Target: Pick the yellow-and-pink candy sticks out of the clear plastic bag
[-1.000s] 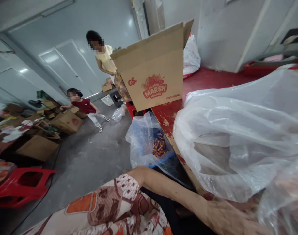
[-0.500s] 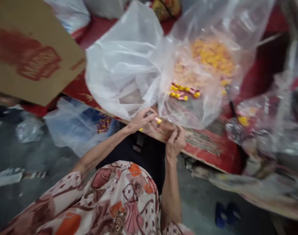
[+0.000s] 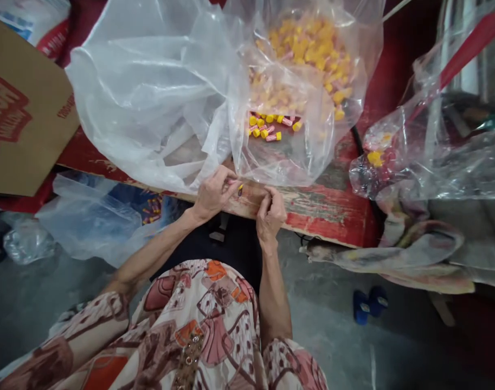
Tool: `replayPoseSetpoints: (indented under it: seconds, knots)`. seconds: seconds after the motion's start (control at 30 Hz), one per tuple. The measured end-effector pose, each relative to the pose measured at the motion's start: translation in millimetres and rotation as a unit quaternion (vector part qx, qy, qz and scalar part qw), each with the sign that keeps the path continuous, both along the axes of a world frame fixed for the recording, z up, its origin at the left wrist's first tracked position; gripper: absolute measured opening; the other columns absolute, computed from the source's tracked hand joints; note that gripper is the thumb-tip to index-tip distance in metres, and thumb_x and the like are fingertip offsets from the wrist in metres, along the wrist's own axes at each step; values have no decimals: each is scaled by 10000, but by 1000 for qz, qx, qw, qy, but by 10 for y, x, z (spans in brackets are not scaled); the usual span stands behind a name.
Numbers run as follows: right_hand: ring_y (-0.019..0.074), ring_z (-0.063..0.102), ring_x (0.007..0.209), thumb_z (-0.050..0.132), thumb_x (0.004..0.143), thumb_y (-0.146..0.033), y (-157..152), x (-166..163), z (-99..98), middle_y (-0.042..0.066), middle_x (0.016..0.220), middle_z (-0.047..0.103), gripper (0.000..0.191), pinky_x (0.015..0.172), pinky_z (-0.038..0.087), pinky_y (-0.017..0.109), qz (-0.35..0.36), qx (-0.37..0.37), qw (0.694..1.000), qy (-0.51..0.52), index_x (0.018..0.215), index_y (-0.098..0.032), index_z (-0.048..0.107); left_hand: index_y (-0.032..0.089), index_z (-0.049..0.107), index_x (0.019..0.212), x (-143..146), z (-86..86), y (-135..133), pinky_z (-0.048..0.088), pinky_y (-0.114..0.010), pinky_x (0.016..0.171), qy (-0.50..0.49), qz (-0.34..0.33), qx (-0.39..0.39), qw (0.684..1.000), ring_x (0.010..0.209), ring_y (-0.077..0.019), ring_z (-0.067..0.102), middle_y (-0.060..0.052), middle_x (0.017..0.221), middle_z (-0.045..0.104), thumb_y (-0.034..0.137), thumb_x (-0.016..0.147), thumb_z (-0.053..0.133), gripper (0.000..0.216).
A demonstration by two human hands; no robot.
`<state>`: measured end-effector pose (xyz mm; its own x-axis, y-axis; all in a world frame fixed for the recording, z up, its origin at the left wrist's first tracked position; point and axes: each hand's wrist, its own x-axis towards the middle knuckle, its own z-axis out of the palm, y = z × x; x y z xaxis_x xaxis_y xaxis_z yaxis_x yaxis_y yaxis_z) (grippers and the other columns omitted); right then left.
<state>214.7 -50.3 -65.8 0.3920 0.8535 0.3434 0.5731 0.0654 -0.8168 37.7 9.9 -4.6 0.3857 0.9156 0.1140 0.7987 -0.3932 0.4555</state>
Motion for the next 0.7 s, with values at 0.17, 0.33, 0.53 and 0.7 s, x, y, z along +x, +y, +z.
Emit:
replayPoseSetpoints:
  seconds: [0.17, 0.33, 0.53, 0.7]
  knots:
    - [249, 744, 1000, 403, 1118, -401, 15, 3, 4, 137, 1053, 774, 385, 968, 574, 386, -2, -5, 1000, -20, 1165, -172, 709, 184, 630, 1105, 88, -91, -50, 557, -266, 826, -16, -51, 5, 999, 952, -174, 726, -57, 1043, 705, 250, 1117, 566, 93]
    - [257, 748, 1030, 396, 1103, -467, 3, 19, 36, 139, 1101, 784, 423, 989, 576, 400, -3, -14, 1000, -23, 1129, -188, 714, 179, 683, 1124, 265, -39, 17, 584, -342, 977, -52, -62, 60, 995, 1050, -212, 725, -78, 1020, 724, 365, 1156, 541, 236]
    - [288, 735, 995, 434, 1050, -488, 2, 34, 58, 145, 1047, 777, 424, 958, 572, 428, -34, -32, 998, -48, 1060, -183, 728, 103, 743, 1159, 406, -70, 7, 561, -386, 1092, -29, -125, 24, 991, 1163, -205, 729, -94, 1076, 758, 421, 1212, 378, 487]
    - [313, 734, 980, 441, 1038, -462, 8, 42, 55, 164, 1042, 772, 397, 933, 579, 456, -55, -40, 996, -64, 1036, -181, 722, 158, 755, 1280, 310, -43, -25, 591, -412, 1087, -40, -115, 41, 992, 1240, -265, 749, -129, 1258, 793, 349, 1160, 577, 287]
